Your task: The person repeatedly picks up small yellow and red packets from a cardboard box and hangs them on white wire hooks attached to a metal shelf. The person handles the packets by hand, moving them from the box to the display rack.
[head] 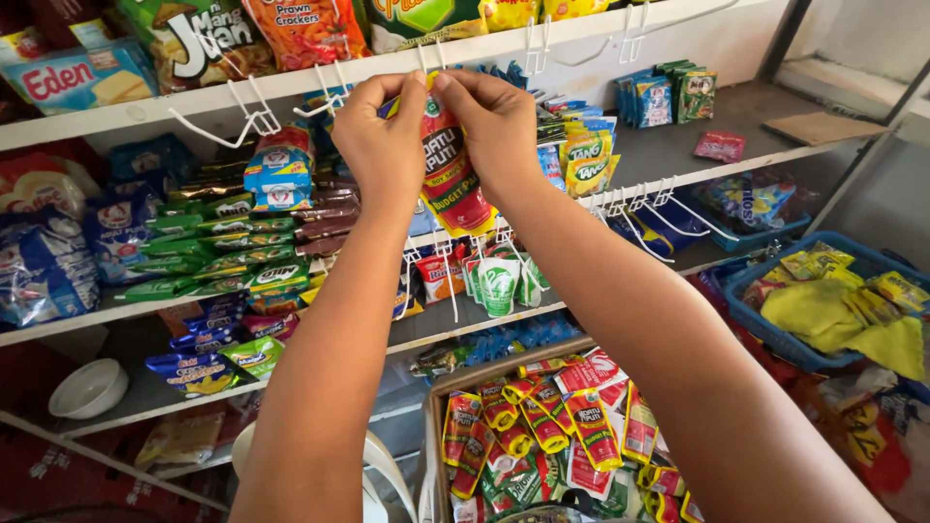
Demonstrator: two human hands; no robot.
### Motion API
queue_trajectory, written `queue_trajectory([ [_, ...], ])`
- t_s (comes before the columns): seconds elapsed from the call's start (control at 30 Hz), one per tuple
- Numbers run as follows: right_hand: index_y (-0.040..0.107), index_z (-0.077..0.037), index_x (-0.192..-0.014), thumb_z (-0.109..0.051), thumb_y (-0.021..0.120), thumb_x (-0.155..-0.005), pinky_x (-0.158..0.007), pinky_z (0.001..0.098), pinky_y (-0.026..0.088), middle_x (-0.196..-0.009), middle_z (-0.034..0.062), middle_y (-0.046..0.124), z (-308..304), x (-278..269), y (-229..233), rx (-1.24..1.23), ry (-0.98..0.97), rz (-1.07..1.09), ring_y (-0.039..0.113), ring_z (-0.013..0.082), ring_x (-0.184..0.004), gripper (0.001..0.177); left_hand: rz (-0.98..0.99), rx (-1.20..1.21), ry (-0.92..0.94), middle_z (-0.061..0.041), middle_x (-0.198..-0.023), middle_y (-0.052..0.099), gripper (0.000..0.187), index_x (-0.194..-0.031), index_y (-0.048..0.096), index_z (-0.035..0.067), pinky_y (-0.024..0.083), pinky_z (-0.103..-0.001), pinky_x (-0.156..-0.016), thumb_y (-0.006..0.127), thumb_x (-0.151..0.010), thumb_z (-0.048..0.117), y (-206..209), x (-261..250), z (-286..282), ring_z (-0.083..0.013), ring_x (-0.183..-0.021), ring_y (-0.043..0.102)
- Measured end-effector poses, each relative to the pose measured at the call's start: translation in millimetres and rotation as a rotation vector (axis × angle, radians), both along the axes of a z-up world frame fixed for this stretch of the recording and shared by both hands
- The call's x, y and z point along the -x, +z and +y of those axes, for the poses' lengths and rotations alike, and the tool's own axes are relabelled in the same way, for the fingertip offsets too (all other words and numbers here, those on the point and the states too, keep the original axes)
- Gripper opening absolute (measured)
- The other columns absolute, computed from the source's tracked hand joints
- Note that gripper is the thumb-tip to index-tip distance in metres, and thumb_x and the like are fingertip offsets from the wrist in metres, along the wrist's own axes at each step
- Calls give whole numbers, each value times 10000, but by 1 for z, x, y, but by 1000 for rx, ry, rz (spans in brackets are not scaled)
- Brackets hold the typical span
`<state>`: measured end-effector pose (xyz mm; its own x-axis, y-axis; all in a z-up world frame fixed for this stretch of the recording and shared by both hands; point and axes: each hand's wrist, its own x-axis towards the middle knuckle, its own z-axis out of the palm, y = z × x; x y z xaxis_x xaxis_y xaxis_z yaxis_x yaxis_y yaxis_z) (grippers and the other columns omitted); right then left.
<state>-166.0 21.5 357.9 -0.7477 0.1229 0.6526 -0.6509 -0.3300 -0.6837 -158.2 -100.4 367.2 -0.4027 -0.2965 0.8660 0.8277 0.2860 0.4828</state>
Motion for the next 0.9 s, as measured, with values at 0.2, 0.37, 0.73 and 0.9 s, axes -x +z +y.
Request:
queue_trajectory([
  [0.2,766,46,-1007,-102,746,-938,-697,249,539,-885,37,752,0,1,7,6,22,-29,643,76,-759,165,-38,-4,28,-63,-774,775,209,-859,757,-15,542,-289,-706,771,-927,181,-1,7,-4,-88,-722,671],
  [0.37,754,50,-983,-61,733,-924,-725,245,555,-888,49,757,2,8,9,-42,3,-9,672,85,-781,128,-39,-11,-1,-61,-771,769,203,-853,753,-26,541,-287,-705,765,-922,165,-4,15,-7,-84,-715,657],
  [0.73,755,60,-1021,-58,724,-937,-787,243,562,-922,53,761,15,10,2,-42,54,-7,683,90,-834,148,-74,-14,-72,-48,-788,773,200,-893,769,-27,544,-271,-715,760,-932,169,-11,17,0,-56,-732,637],
  [0.9,720,29,-1095,-26,730,-949,-786,246,567,-956,39,732,16,35,-22,-150,-140,42,665,91,-860,157,-69,-15,-68,-61,-784,768,196,-880,744,-37,543,-276,-699,766,-919,154,-32,47,0,-66,-733,646],
])
